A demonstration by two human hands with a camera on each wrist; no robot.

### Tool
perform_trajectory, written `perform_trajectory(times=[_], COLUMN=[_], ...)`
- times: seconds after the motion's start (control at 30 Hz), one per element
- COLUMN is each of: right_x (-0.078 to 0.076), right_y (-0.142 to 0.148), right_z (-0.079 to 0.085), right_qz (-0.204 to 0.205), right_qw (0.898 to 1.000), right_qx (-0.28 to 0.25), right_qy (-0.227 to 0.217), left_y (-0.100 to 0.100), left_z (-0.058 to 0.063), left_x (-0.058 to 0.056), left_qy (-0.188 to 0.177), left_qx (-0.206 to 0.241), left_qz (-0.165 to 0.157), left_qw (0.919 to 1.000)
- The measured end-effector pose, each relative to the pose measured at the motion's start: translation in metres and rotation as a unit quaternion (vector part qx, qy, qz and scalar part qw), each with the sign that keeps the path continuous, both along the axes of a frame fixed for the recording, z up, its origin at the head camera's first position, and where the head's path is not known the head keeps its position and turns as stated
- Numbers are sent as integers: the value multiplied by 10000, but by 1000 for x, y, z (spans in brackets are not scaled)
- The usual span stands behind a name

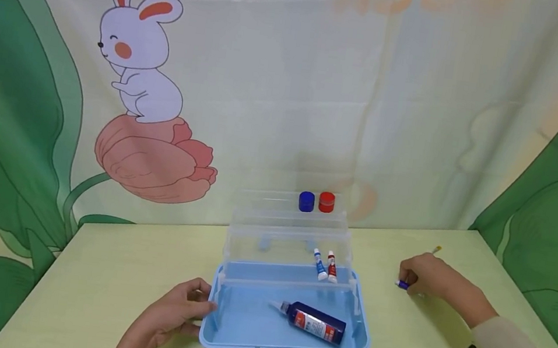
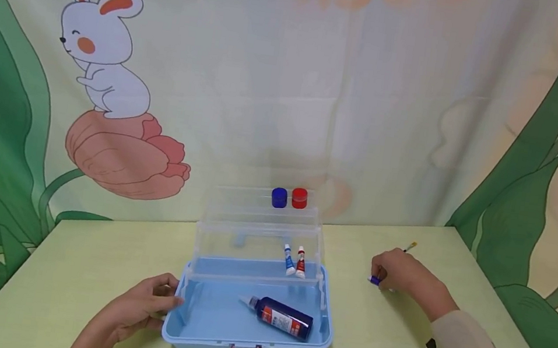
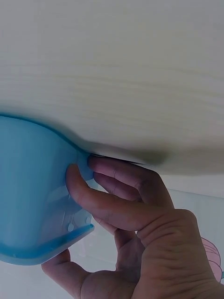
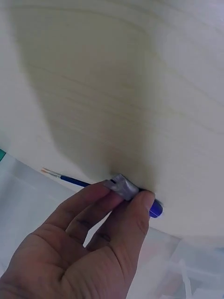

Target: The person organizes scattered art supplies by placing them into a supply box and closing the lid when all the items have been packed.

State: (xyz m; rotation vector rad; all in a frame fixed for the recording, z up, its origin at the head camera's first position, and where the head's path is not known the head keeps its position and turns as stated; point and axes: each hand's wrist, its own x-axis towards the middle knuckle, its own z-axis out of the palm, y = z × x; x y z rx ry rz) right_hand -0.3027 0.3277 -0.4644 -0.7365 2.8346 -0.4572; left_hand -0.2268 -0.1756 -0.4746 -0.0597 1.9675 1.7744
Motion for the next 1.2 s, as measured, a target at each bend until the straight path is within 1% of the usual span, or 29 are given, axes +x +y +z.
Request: perform_trajectory(times=[0.13, 0.23, 0.37, 0.53, 0.73, 0.8, 0.9, 0.97, 1.2], right_x=[-1, 3, 9, 15, 24, 27, 29, 31, 37], right_y=[0, -2, -6, -16, -30, -35, -43, -49, -68], right_z=[-1, 1, 7, 17, 30, 35, 43, 49, 69], right_qz=[-114, -204, -160, -117, 157, 199, 228, 176, -132], right_qw=[9994, 9989, 9987, 9984, 9942, 9929, 9924, 9926, 9942], right_qx=[335, 409, 315, 226, -37, -100, -144, -130, -16], right_qy=[59, 125, 359, 506, 1063, 1165, 1203, 1194, 1066], left_y=[0, 0, 0, 0, 0, 0, -1, 0, 0], left_z=[1, 1, 1, 0, -2, -3, -3, -3, -2], left_x=[-1, -1, -1, -2, -1, -1, -1, -1, -1], left_qy=[-5, -15, 25, 39, 32, 37, 41, 43, 26], left_qx=[-20, 15, 50, 30, 14, 30, 46, 45, 23], left_qz=[-27, -60, -63, -11, 5, -6, -11, 0, 7], left_qw=[10000, 10000, 10000, 10000, 10000, 10000, 10000, 10000, 10000])
